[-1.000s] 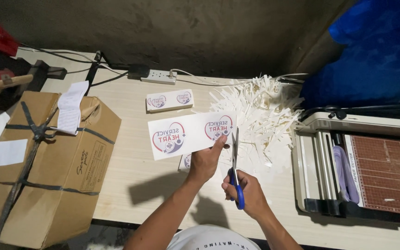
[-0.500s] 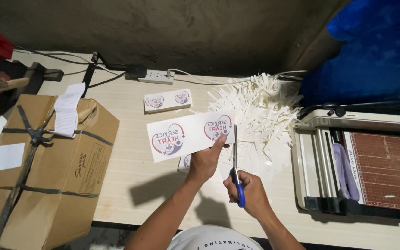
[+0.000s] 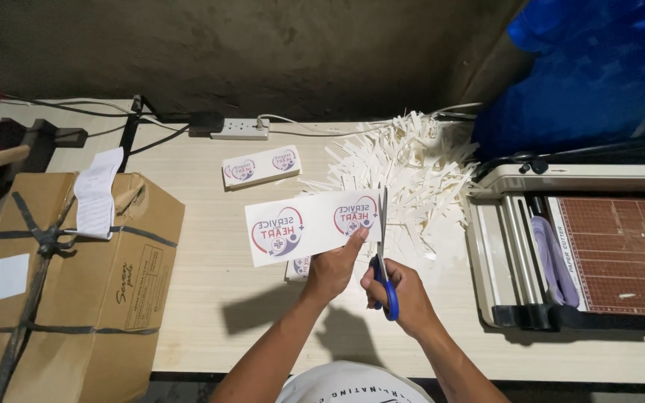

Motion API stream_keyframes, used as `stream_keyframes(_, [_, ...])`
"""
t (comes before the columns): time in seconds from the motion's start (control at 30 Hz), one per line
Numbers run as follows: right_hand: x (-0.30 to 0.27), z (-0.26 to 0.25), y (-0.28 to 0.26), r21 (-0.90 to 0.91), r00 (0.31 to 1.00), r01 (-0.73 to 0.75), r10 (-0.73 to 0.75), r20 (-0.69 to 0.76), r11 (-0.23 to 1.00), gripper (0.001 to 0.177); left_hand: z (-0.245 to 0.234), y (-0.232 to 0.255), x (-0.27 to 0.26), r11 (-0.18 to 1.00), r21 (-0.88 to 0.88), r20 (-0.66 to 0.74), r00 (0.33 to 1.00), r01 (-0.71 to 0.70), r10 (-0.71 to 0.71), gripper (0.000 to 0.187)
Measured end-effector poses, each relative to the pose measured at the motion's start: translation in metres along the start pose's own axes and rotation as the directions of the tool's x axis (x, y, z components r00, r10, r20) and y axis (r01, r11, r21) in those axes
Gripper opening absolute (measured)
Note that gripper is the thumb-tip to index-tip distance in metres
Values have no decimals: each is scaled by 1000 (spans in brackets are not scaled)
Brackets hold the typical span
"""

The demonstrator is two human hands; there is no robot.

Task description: The person uses blue-handled scissors to cut a sheet of paper printed with multiple circular logos into individual pieces. They repeatedly pick up the paper, cut along the lines, and place the cut pieces onto a pile on the table.

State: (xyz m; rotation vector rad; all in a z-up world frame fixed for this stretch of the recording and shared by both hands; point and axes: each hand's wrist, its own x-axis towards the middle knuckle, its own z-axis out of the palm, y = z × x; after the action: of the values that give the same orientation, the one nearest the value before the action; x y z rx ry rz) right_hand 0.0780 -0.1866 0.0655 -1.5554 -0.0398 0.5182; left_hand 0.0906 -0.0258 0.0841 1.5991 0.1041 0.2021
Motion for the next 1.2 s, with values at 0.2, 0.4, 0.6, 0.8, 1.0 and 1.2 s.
stream_keyframes(0.2, [3,5,4,8,995,-84,84,-58,996,20,-3,-7,1,998,-43,10,999,52,-52,28])
stream_keyframes(0.4, [3,8,4,3,994,-87,87,-60,996,22,-7,-15,8,997,2,0,997,81,-81,30])
stream_keyframes(0.6, [17,-5,15,144,993,110,-115,30,984,25,-28,-58,7,985,-94,104,985,146,-136,31])
stream_keyframes(0.8, [38,-17,-5,-86,996,79,-83,-39,993,30,-52,-43,5,875,336,287,847,348,-448,37])
stream_keyframes(1.0, [45,-12,2,-167,996,84,-81,28,982,22,-49,-42,10,946,112,280,904,303,-323,39])
stream_keyframes(1.2, [49,-2,7,-203,982,176,-185,-25,963,24,-25,-50,-5,948,-130,94,955,291,-280,38])
